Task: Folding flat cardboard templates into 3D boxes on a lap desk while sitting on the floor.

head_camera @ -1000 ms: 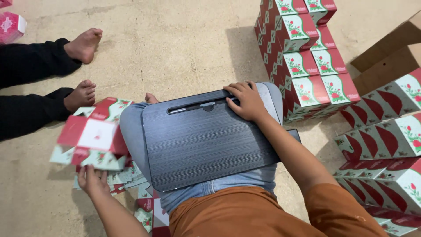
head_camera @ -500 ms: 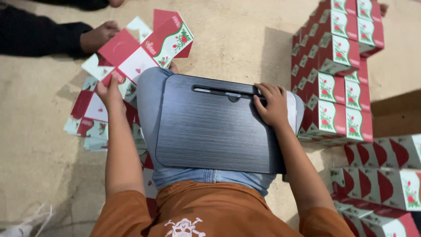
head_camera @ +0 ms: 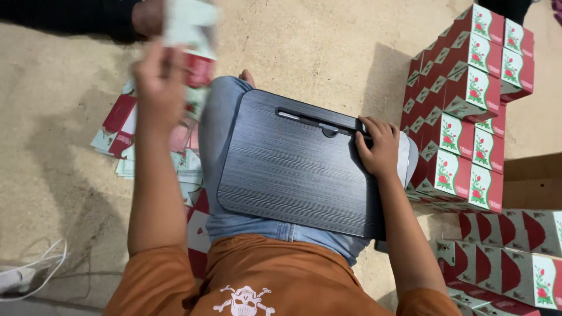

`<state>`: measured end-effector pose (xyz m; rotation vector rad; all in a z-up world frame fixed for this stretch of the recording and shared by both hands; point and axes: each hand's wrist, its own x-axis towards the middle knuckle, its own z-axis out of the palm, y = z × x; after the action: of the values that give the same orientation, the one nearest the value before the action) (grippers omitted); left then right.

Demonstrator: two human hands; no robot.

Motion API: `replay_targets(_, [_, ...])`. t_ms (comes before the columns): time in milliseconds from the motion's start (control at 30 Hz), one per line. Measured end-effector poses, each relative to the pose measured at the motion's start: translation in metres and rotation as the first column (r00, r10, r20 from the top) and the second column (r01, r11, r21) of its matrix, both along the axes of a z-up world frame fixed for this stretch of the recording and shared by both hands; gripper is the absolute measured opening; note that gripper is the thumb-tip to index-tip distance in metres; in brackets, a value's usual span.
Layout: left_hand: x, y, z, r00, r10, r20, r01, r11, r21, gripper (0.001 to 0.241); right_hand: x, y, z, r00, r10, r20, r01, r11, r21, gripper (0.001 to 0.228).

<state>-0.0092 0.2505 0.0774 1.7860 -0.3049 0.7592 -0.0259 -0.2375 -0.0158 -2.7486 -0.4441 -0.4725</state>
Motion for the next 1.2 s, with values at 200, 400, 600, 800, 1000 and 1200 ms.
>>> replay_targets(200, [-0.017,-0.109,0.035,0.755,-0.402,-0.519,0.494,0.869,0.046,0.035,0.001,-0.001,0.000,0.998,0.029,0.063,-0.028,1.000,-0.014,0.037])
replay_targets(400, [-0.020,-0.197,-0.033,0.638,-0.495,-0.590,0.632,0.774,0.033,0.063,0.002,-0.003,-0.002,0.998,0.042,0.055,-0.046,0.997,0.070,0.039])
replay_targets(600, [-0.036,-0.246,-0.081,0.772,-0.476,-0.422,0.597,0.771,0.222,0.071,0.001,-0.004,-0.003,0.994,0.069,0.087,-0.080,0.989,0.123,0.034])
replay_targets(800, [-0.026,-0.272,-0.082,0.993,-0.109,-0.042,0.101,0.618,0.780,0.052,0.007,-0.009,-0.014,0.983,0.074,0.166,-0.107,0.974,0.202,0.029])
replay_targets(1000, [-0.019,-0.287,-0.099,0.982,-0.060,-0.178,0.182,0.535,0.825,0.053,0.007,-0.008,-0.018,0.990,-0.013,0.138,-0.021,0.971,0.239,0.038])
replay_targets(1200, [-0.021,-0.289,-0.092,0.955,-0.071,-0.286,0.279,0.531,0.800,0.054,-0.041,0.006,-0.002,0.992,-0.122,-0.026,0.125,0.974,0.188,0.048])
